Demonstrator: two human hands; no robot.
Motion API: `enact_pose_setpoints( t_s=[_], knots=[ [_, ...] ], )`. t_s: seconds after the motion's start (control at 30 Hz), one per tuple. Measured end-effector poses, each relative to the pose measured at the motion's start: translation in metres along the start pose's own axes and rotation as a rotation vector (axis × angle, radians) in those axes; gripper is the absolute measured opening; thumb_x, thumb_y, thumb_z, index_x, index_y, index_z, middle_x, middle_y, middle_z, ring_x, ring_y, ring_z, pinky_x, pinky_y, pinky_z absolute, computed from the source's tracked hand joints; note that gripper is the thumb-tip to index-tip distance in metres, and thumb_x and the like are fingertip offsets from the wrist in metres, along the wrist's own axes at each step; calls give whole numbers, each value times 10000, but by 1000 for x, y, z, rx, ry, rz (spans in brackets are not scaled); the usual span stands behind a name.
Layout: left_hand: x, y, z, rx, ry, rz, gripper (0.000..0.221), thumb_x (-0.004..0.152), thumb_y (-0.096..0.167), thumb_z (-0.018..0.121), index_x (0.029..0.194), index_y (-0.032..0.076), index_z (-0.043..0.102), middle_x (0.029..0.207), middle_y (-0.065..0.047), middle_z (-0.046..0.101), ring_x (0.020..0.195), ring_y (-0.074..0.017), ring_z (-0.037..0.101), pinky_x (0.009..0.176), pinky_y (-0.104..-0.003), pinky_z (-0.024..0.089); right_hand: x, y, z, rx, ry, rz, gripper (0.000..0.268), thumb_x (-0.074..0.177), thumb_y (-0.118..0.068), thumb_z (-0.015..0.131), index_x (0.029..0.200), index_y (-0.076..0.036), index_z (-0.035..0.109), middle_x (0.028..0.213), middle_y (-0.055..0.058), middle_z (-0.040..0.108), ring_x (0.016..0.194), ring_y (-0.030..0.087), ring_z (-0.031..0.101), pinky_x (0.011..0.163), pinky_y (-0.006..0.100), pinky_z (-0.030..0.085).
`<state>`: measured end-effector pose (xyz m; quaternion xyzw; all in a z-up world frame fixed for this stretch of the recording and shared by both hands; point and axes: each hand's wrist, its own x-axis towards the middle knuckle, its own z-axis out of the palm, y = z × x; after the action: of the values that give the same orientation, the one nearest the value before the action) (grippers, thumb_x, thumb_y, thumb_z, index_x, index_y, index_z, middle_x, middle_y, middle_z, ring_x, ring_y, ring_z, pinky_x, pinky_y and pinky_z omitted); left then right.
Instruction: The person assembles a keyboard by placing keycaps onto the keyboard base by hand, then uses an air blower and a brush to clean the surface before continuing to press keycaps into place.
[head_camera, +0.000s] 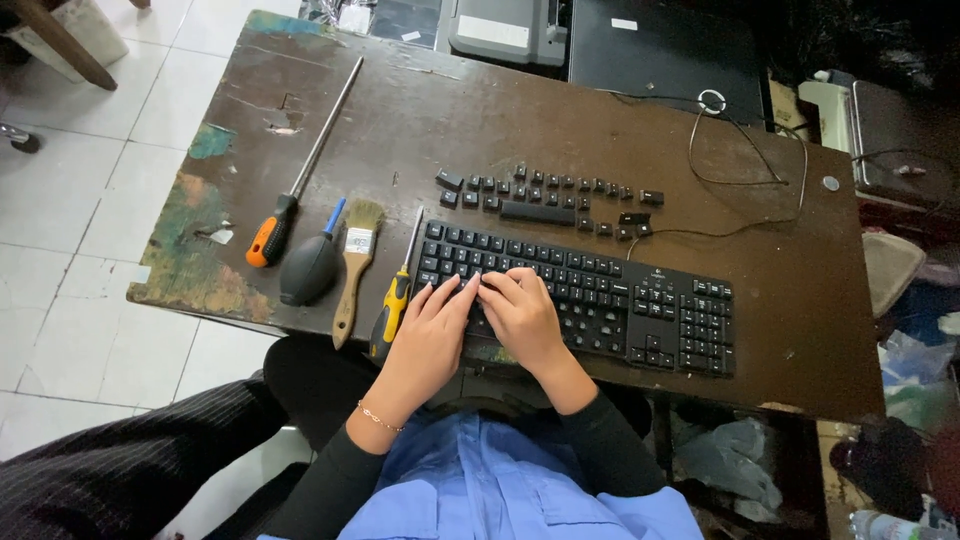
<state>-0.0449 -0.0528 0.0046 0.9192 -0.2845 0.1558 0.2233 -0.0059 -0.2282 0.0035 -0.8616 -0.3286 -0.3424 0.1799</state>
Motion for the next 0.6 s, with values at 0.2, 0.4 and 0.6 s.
enact_pose_setpoints(
  t_s=[0.2, 0.4, 0.6],
  knots=[
    [0, 0, 4, 76, -10, 6, 541, 885, 26, 474, 1423, 14, 419, 1354, -149, 568, 1349, -298, 435, 1103, -503, 293, -1, -2, -4, 49, -2, 1, 95, 831, -34, 680, 910, -67, 720, 940, 35, 686, 848, 225, 561, 684, 309, 449],
    [-1, 0, 17, 108, 12, 20, 512, 902, 30, 436, 1413, 6, 424, 1355, -139, 565, 1340, -261, 448, 1115, -480, 286, 0, -2, -3, 43, -10, 3, 84, 821, -25, 678, 890, -55, 715, 923, 43, 687, 839, 234, 564, 678, 322, 449],
    [-2, 2, 23, 143, 48, 32, 466, 926, 29, 410, 1390, -7, 428, 1318, -140, 583, 1315, -238, 477, 1122, -467, 306, 2, -2, -3, 54, -8, -19, 80, 818, -12, 668, 879, -34, 715, 898, 49, 694, 801, 225, 561, 666, 313, 451]
  ],
)
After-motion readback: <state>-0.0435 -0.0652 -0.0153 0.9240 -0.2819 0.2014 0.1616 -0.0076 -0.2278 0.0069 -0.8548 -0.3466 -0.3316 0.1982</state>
